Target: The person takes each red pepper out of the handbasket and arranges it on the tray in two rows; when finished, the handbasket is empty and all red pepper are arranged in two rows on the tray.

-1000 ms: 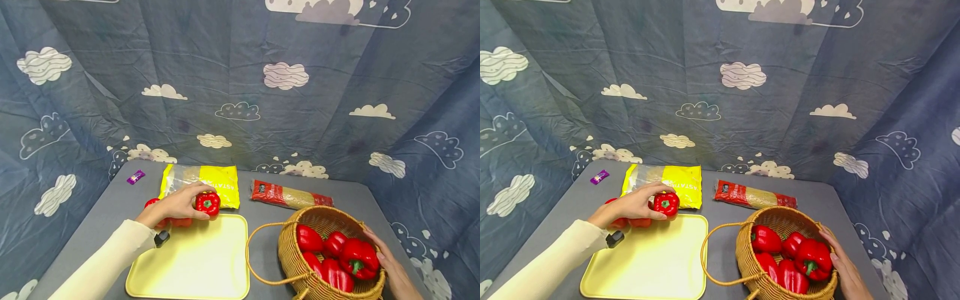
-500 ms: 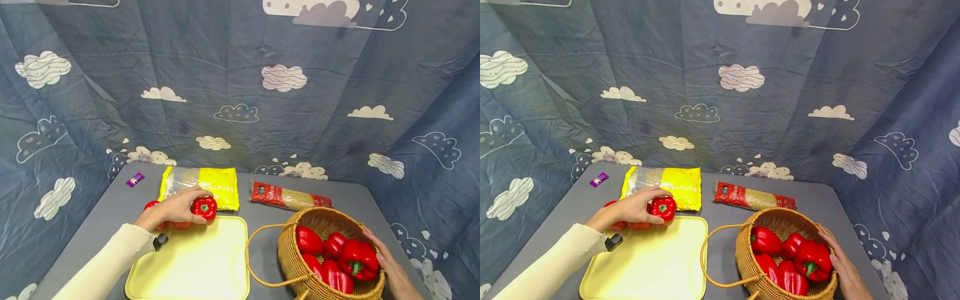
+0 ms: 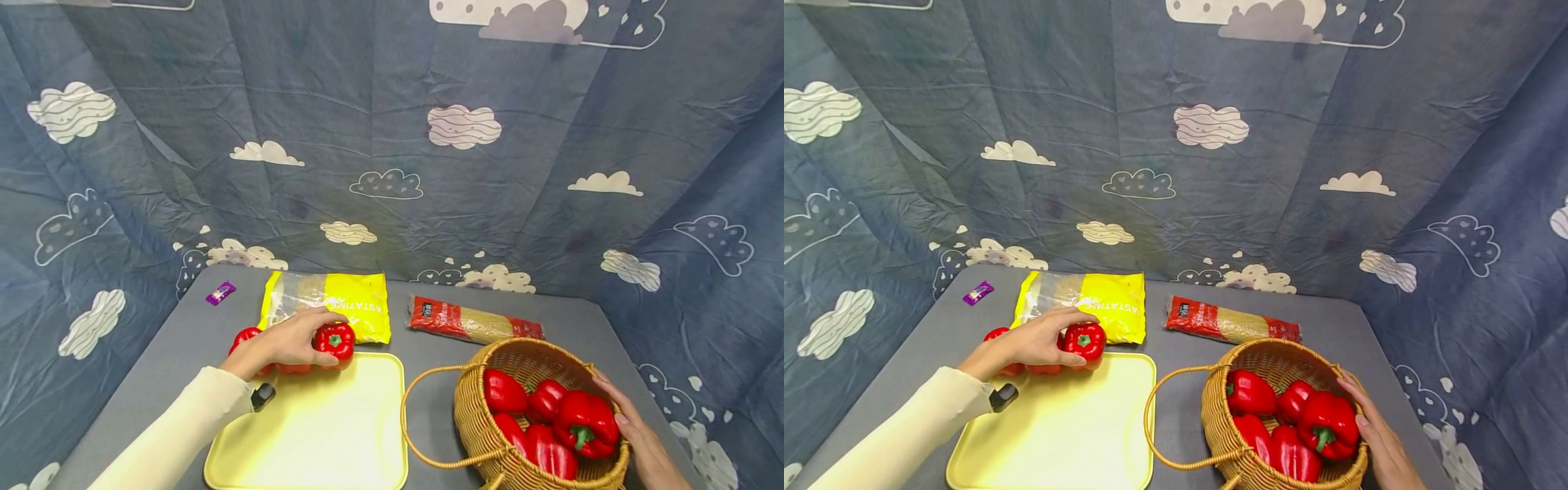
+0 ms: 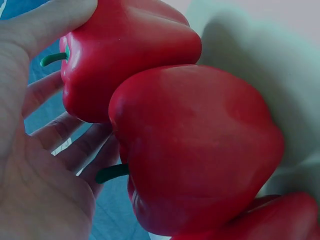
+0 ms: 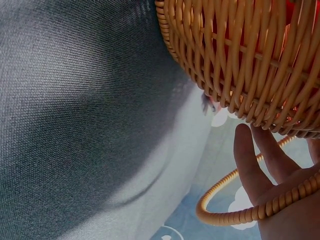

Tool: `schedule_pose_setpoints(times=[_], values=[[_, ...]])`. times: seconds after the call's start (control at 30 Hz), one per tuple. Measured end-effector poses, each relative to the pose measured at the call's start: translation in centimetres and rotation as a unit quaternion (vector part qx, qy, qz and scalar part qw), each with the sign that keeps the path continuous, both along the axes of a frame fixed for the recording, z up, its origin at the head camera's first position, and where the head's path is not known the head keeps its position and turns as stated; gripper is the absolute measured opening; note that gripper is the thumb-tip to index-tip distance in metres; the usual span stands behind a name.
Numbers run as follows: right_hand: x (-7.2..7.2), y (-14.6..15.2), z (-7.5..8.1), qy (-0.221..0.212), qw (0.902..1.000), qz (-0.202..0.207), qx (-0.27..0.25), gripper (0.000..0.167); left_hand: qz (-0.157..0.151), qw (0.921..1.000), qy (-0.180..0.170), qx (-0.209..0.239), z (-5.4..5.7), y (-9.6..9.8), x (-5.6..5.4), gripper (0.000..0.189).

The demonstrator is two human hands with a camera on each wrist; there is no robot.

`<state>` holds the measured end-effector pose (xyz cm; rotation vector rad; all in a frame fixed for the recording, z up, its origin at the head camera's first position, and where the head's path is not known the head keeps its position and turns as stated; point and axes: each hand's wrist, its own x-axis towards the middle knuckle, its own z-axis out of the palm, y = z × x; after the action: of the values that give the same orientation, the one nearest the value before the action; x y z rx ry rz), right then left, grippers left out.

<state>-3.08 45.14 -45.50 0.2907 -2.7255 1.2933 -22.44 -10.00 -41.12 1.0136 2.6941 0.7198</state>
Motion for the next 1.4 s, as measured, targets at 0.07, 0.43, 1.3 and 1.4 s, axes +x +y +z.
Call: schedule_pose_setpoints(times=[0.07, 0.43, 1.3, 1.4], values=[[0.0, -0.1, 0.1, 0.005, 1.0000, 0.002, -0.002, 0.052, -0.009, 0.9999, 0.010, 0.004, -0.1, 0.0, -0.2, 0.069], [0.1, -0.2, 0.1, 0.025, 0.9996, 0.011, -0.005, 0.052, -0.018, 0.9995, 0.026, 0.009, -0.6, 0.1, -0.2, 0.065], [0.1, 0.1, 0.1, -0.023, 0.9997, -0.011, 0.002, 0.052, -0.021, 0.9995, -0.017, -0.015, -0.8, 0.1, -0.3, 0.067], [0.1, 0.1, 0.1, -0.009, 1.0000, -0.002, -0.002, 0.052, -0.020, 0.9994, -0.018, -0.022, -0.6, 0.1, -0.2, 0.068]])
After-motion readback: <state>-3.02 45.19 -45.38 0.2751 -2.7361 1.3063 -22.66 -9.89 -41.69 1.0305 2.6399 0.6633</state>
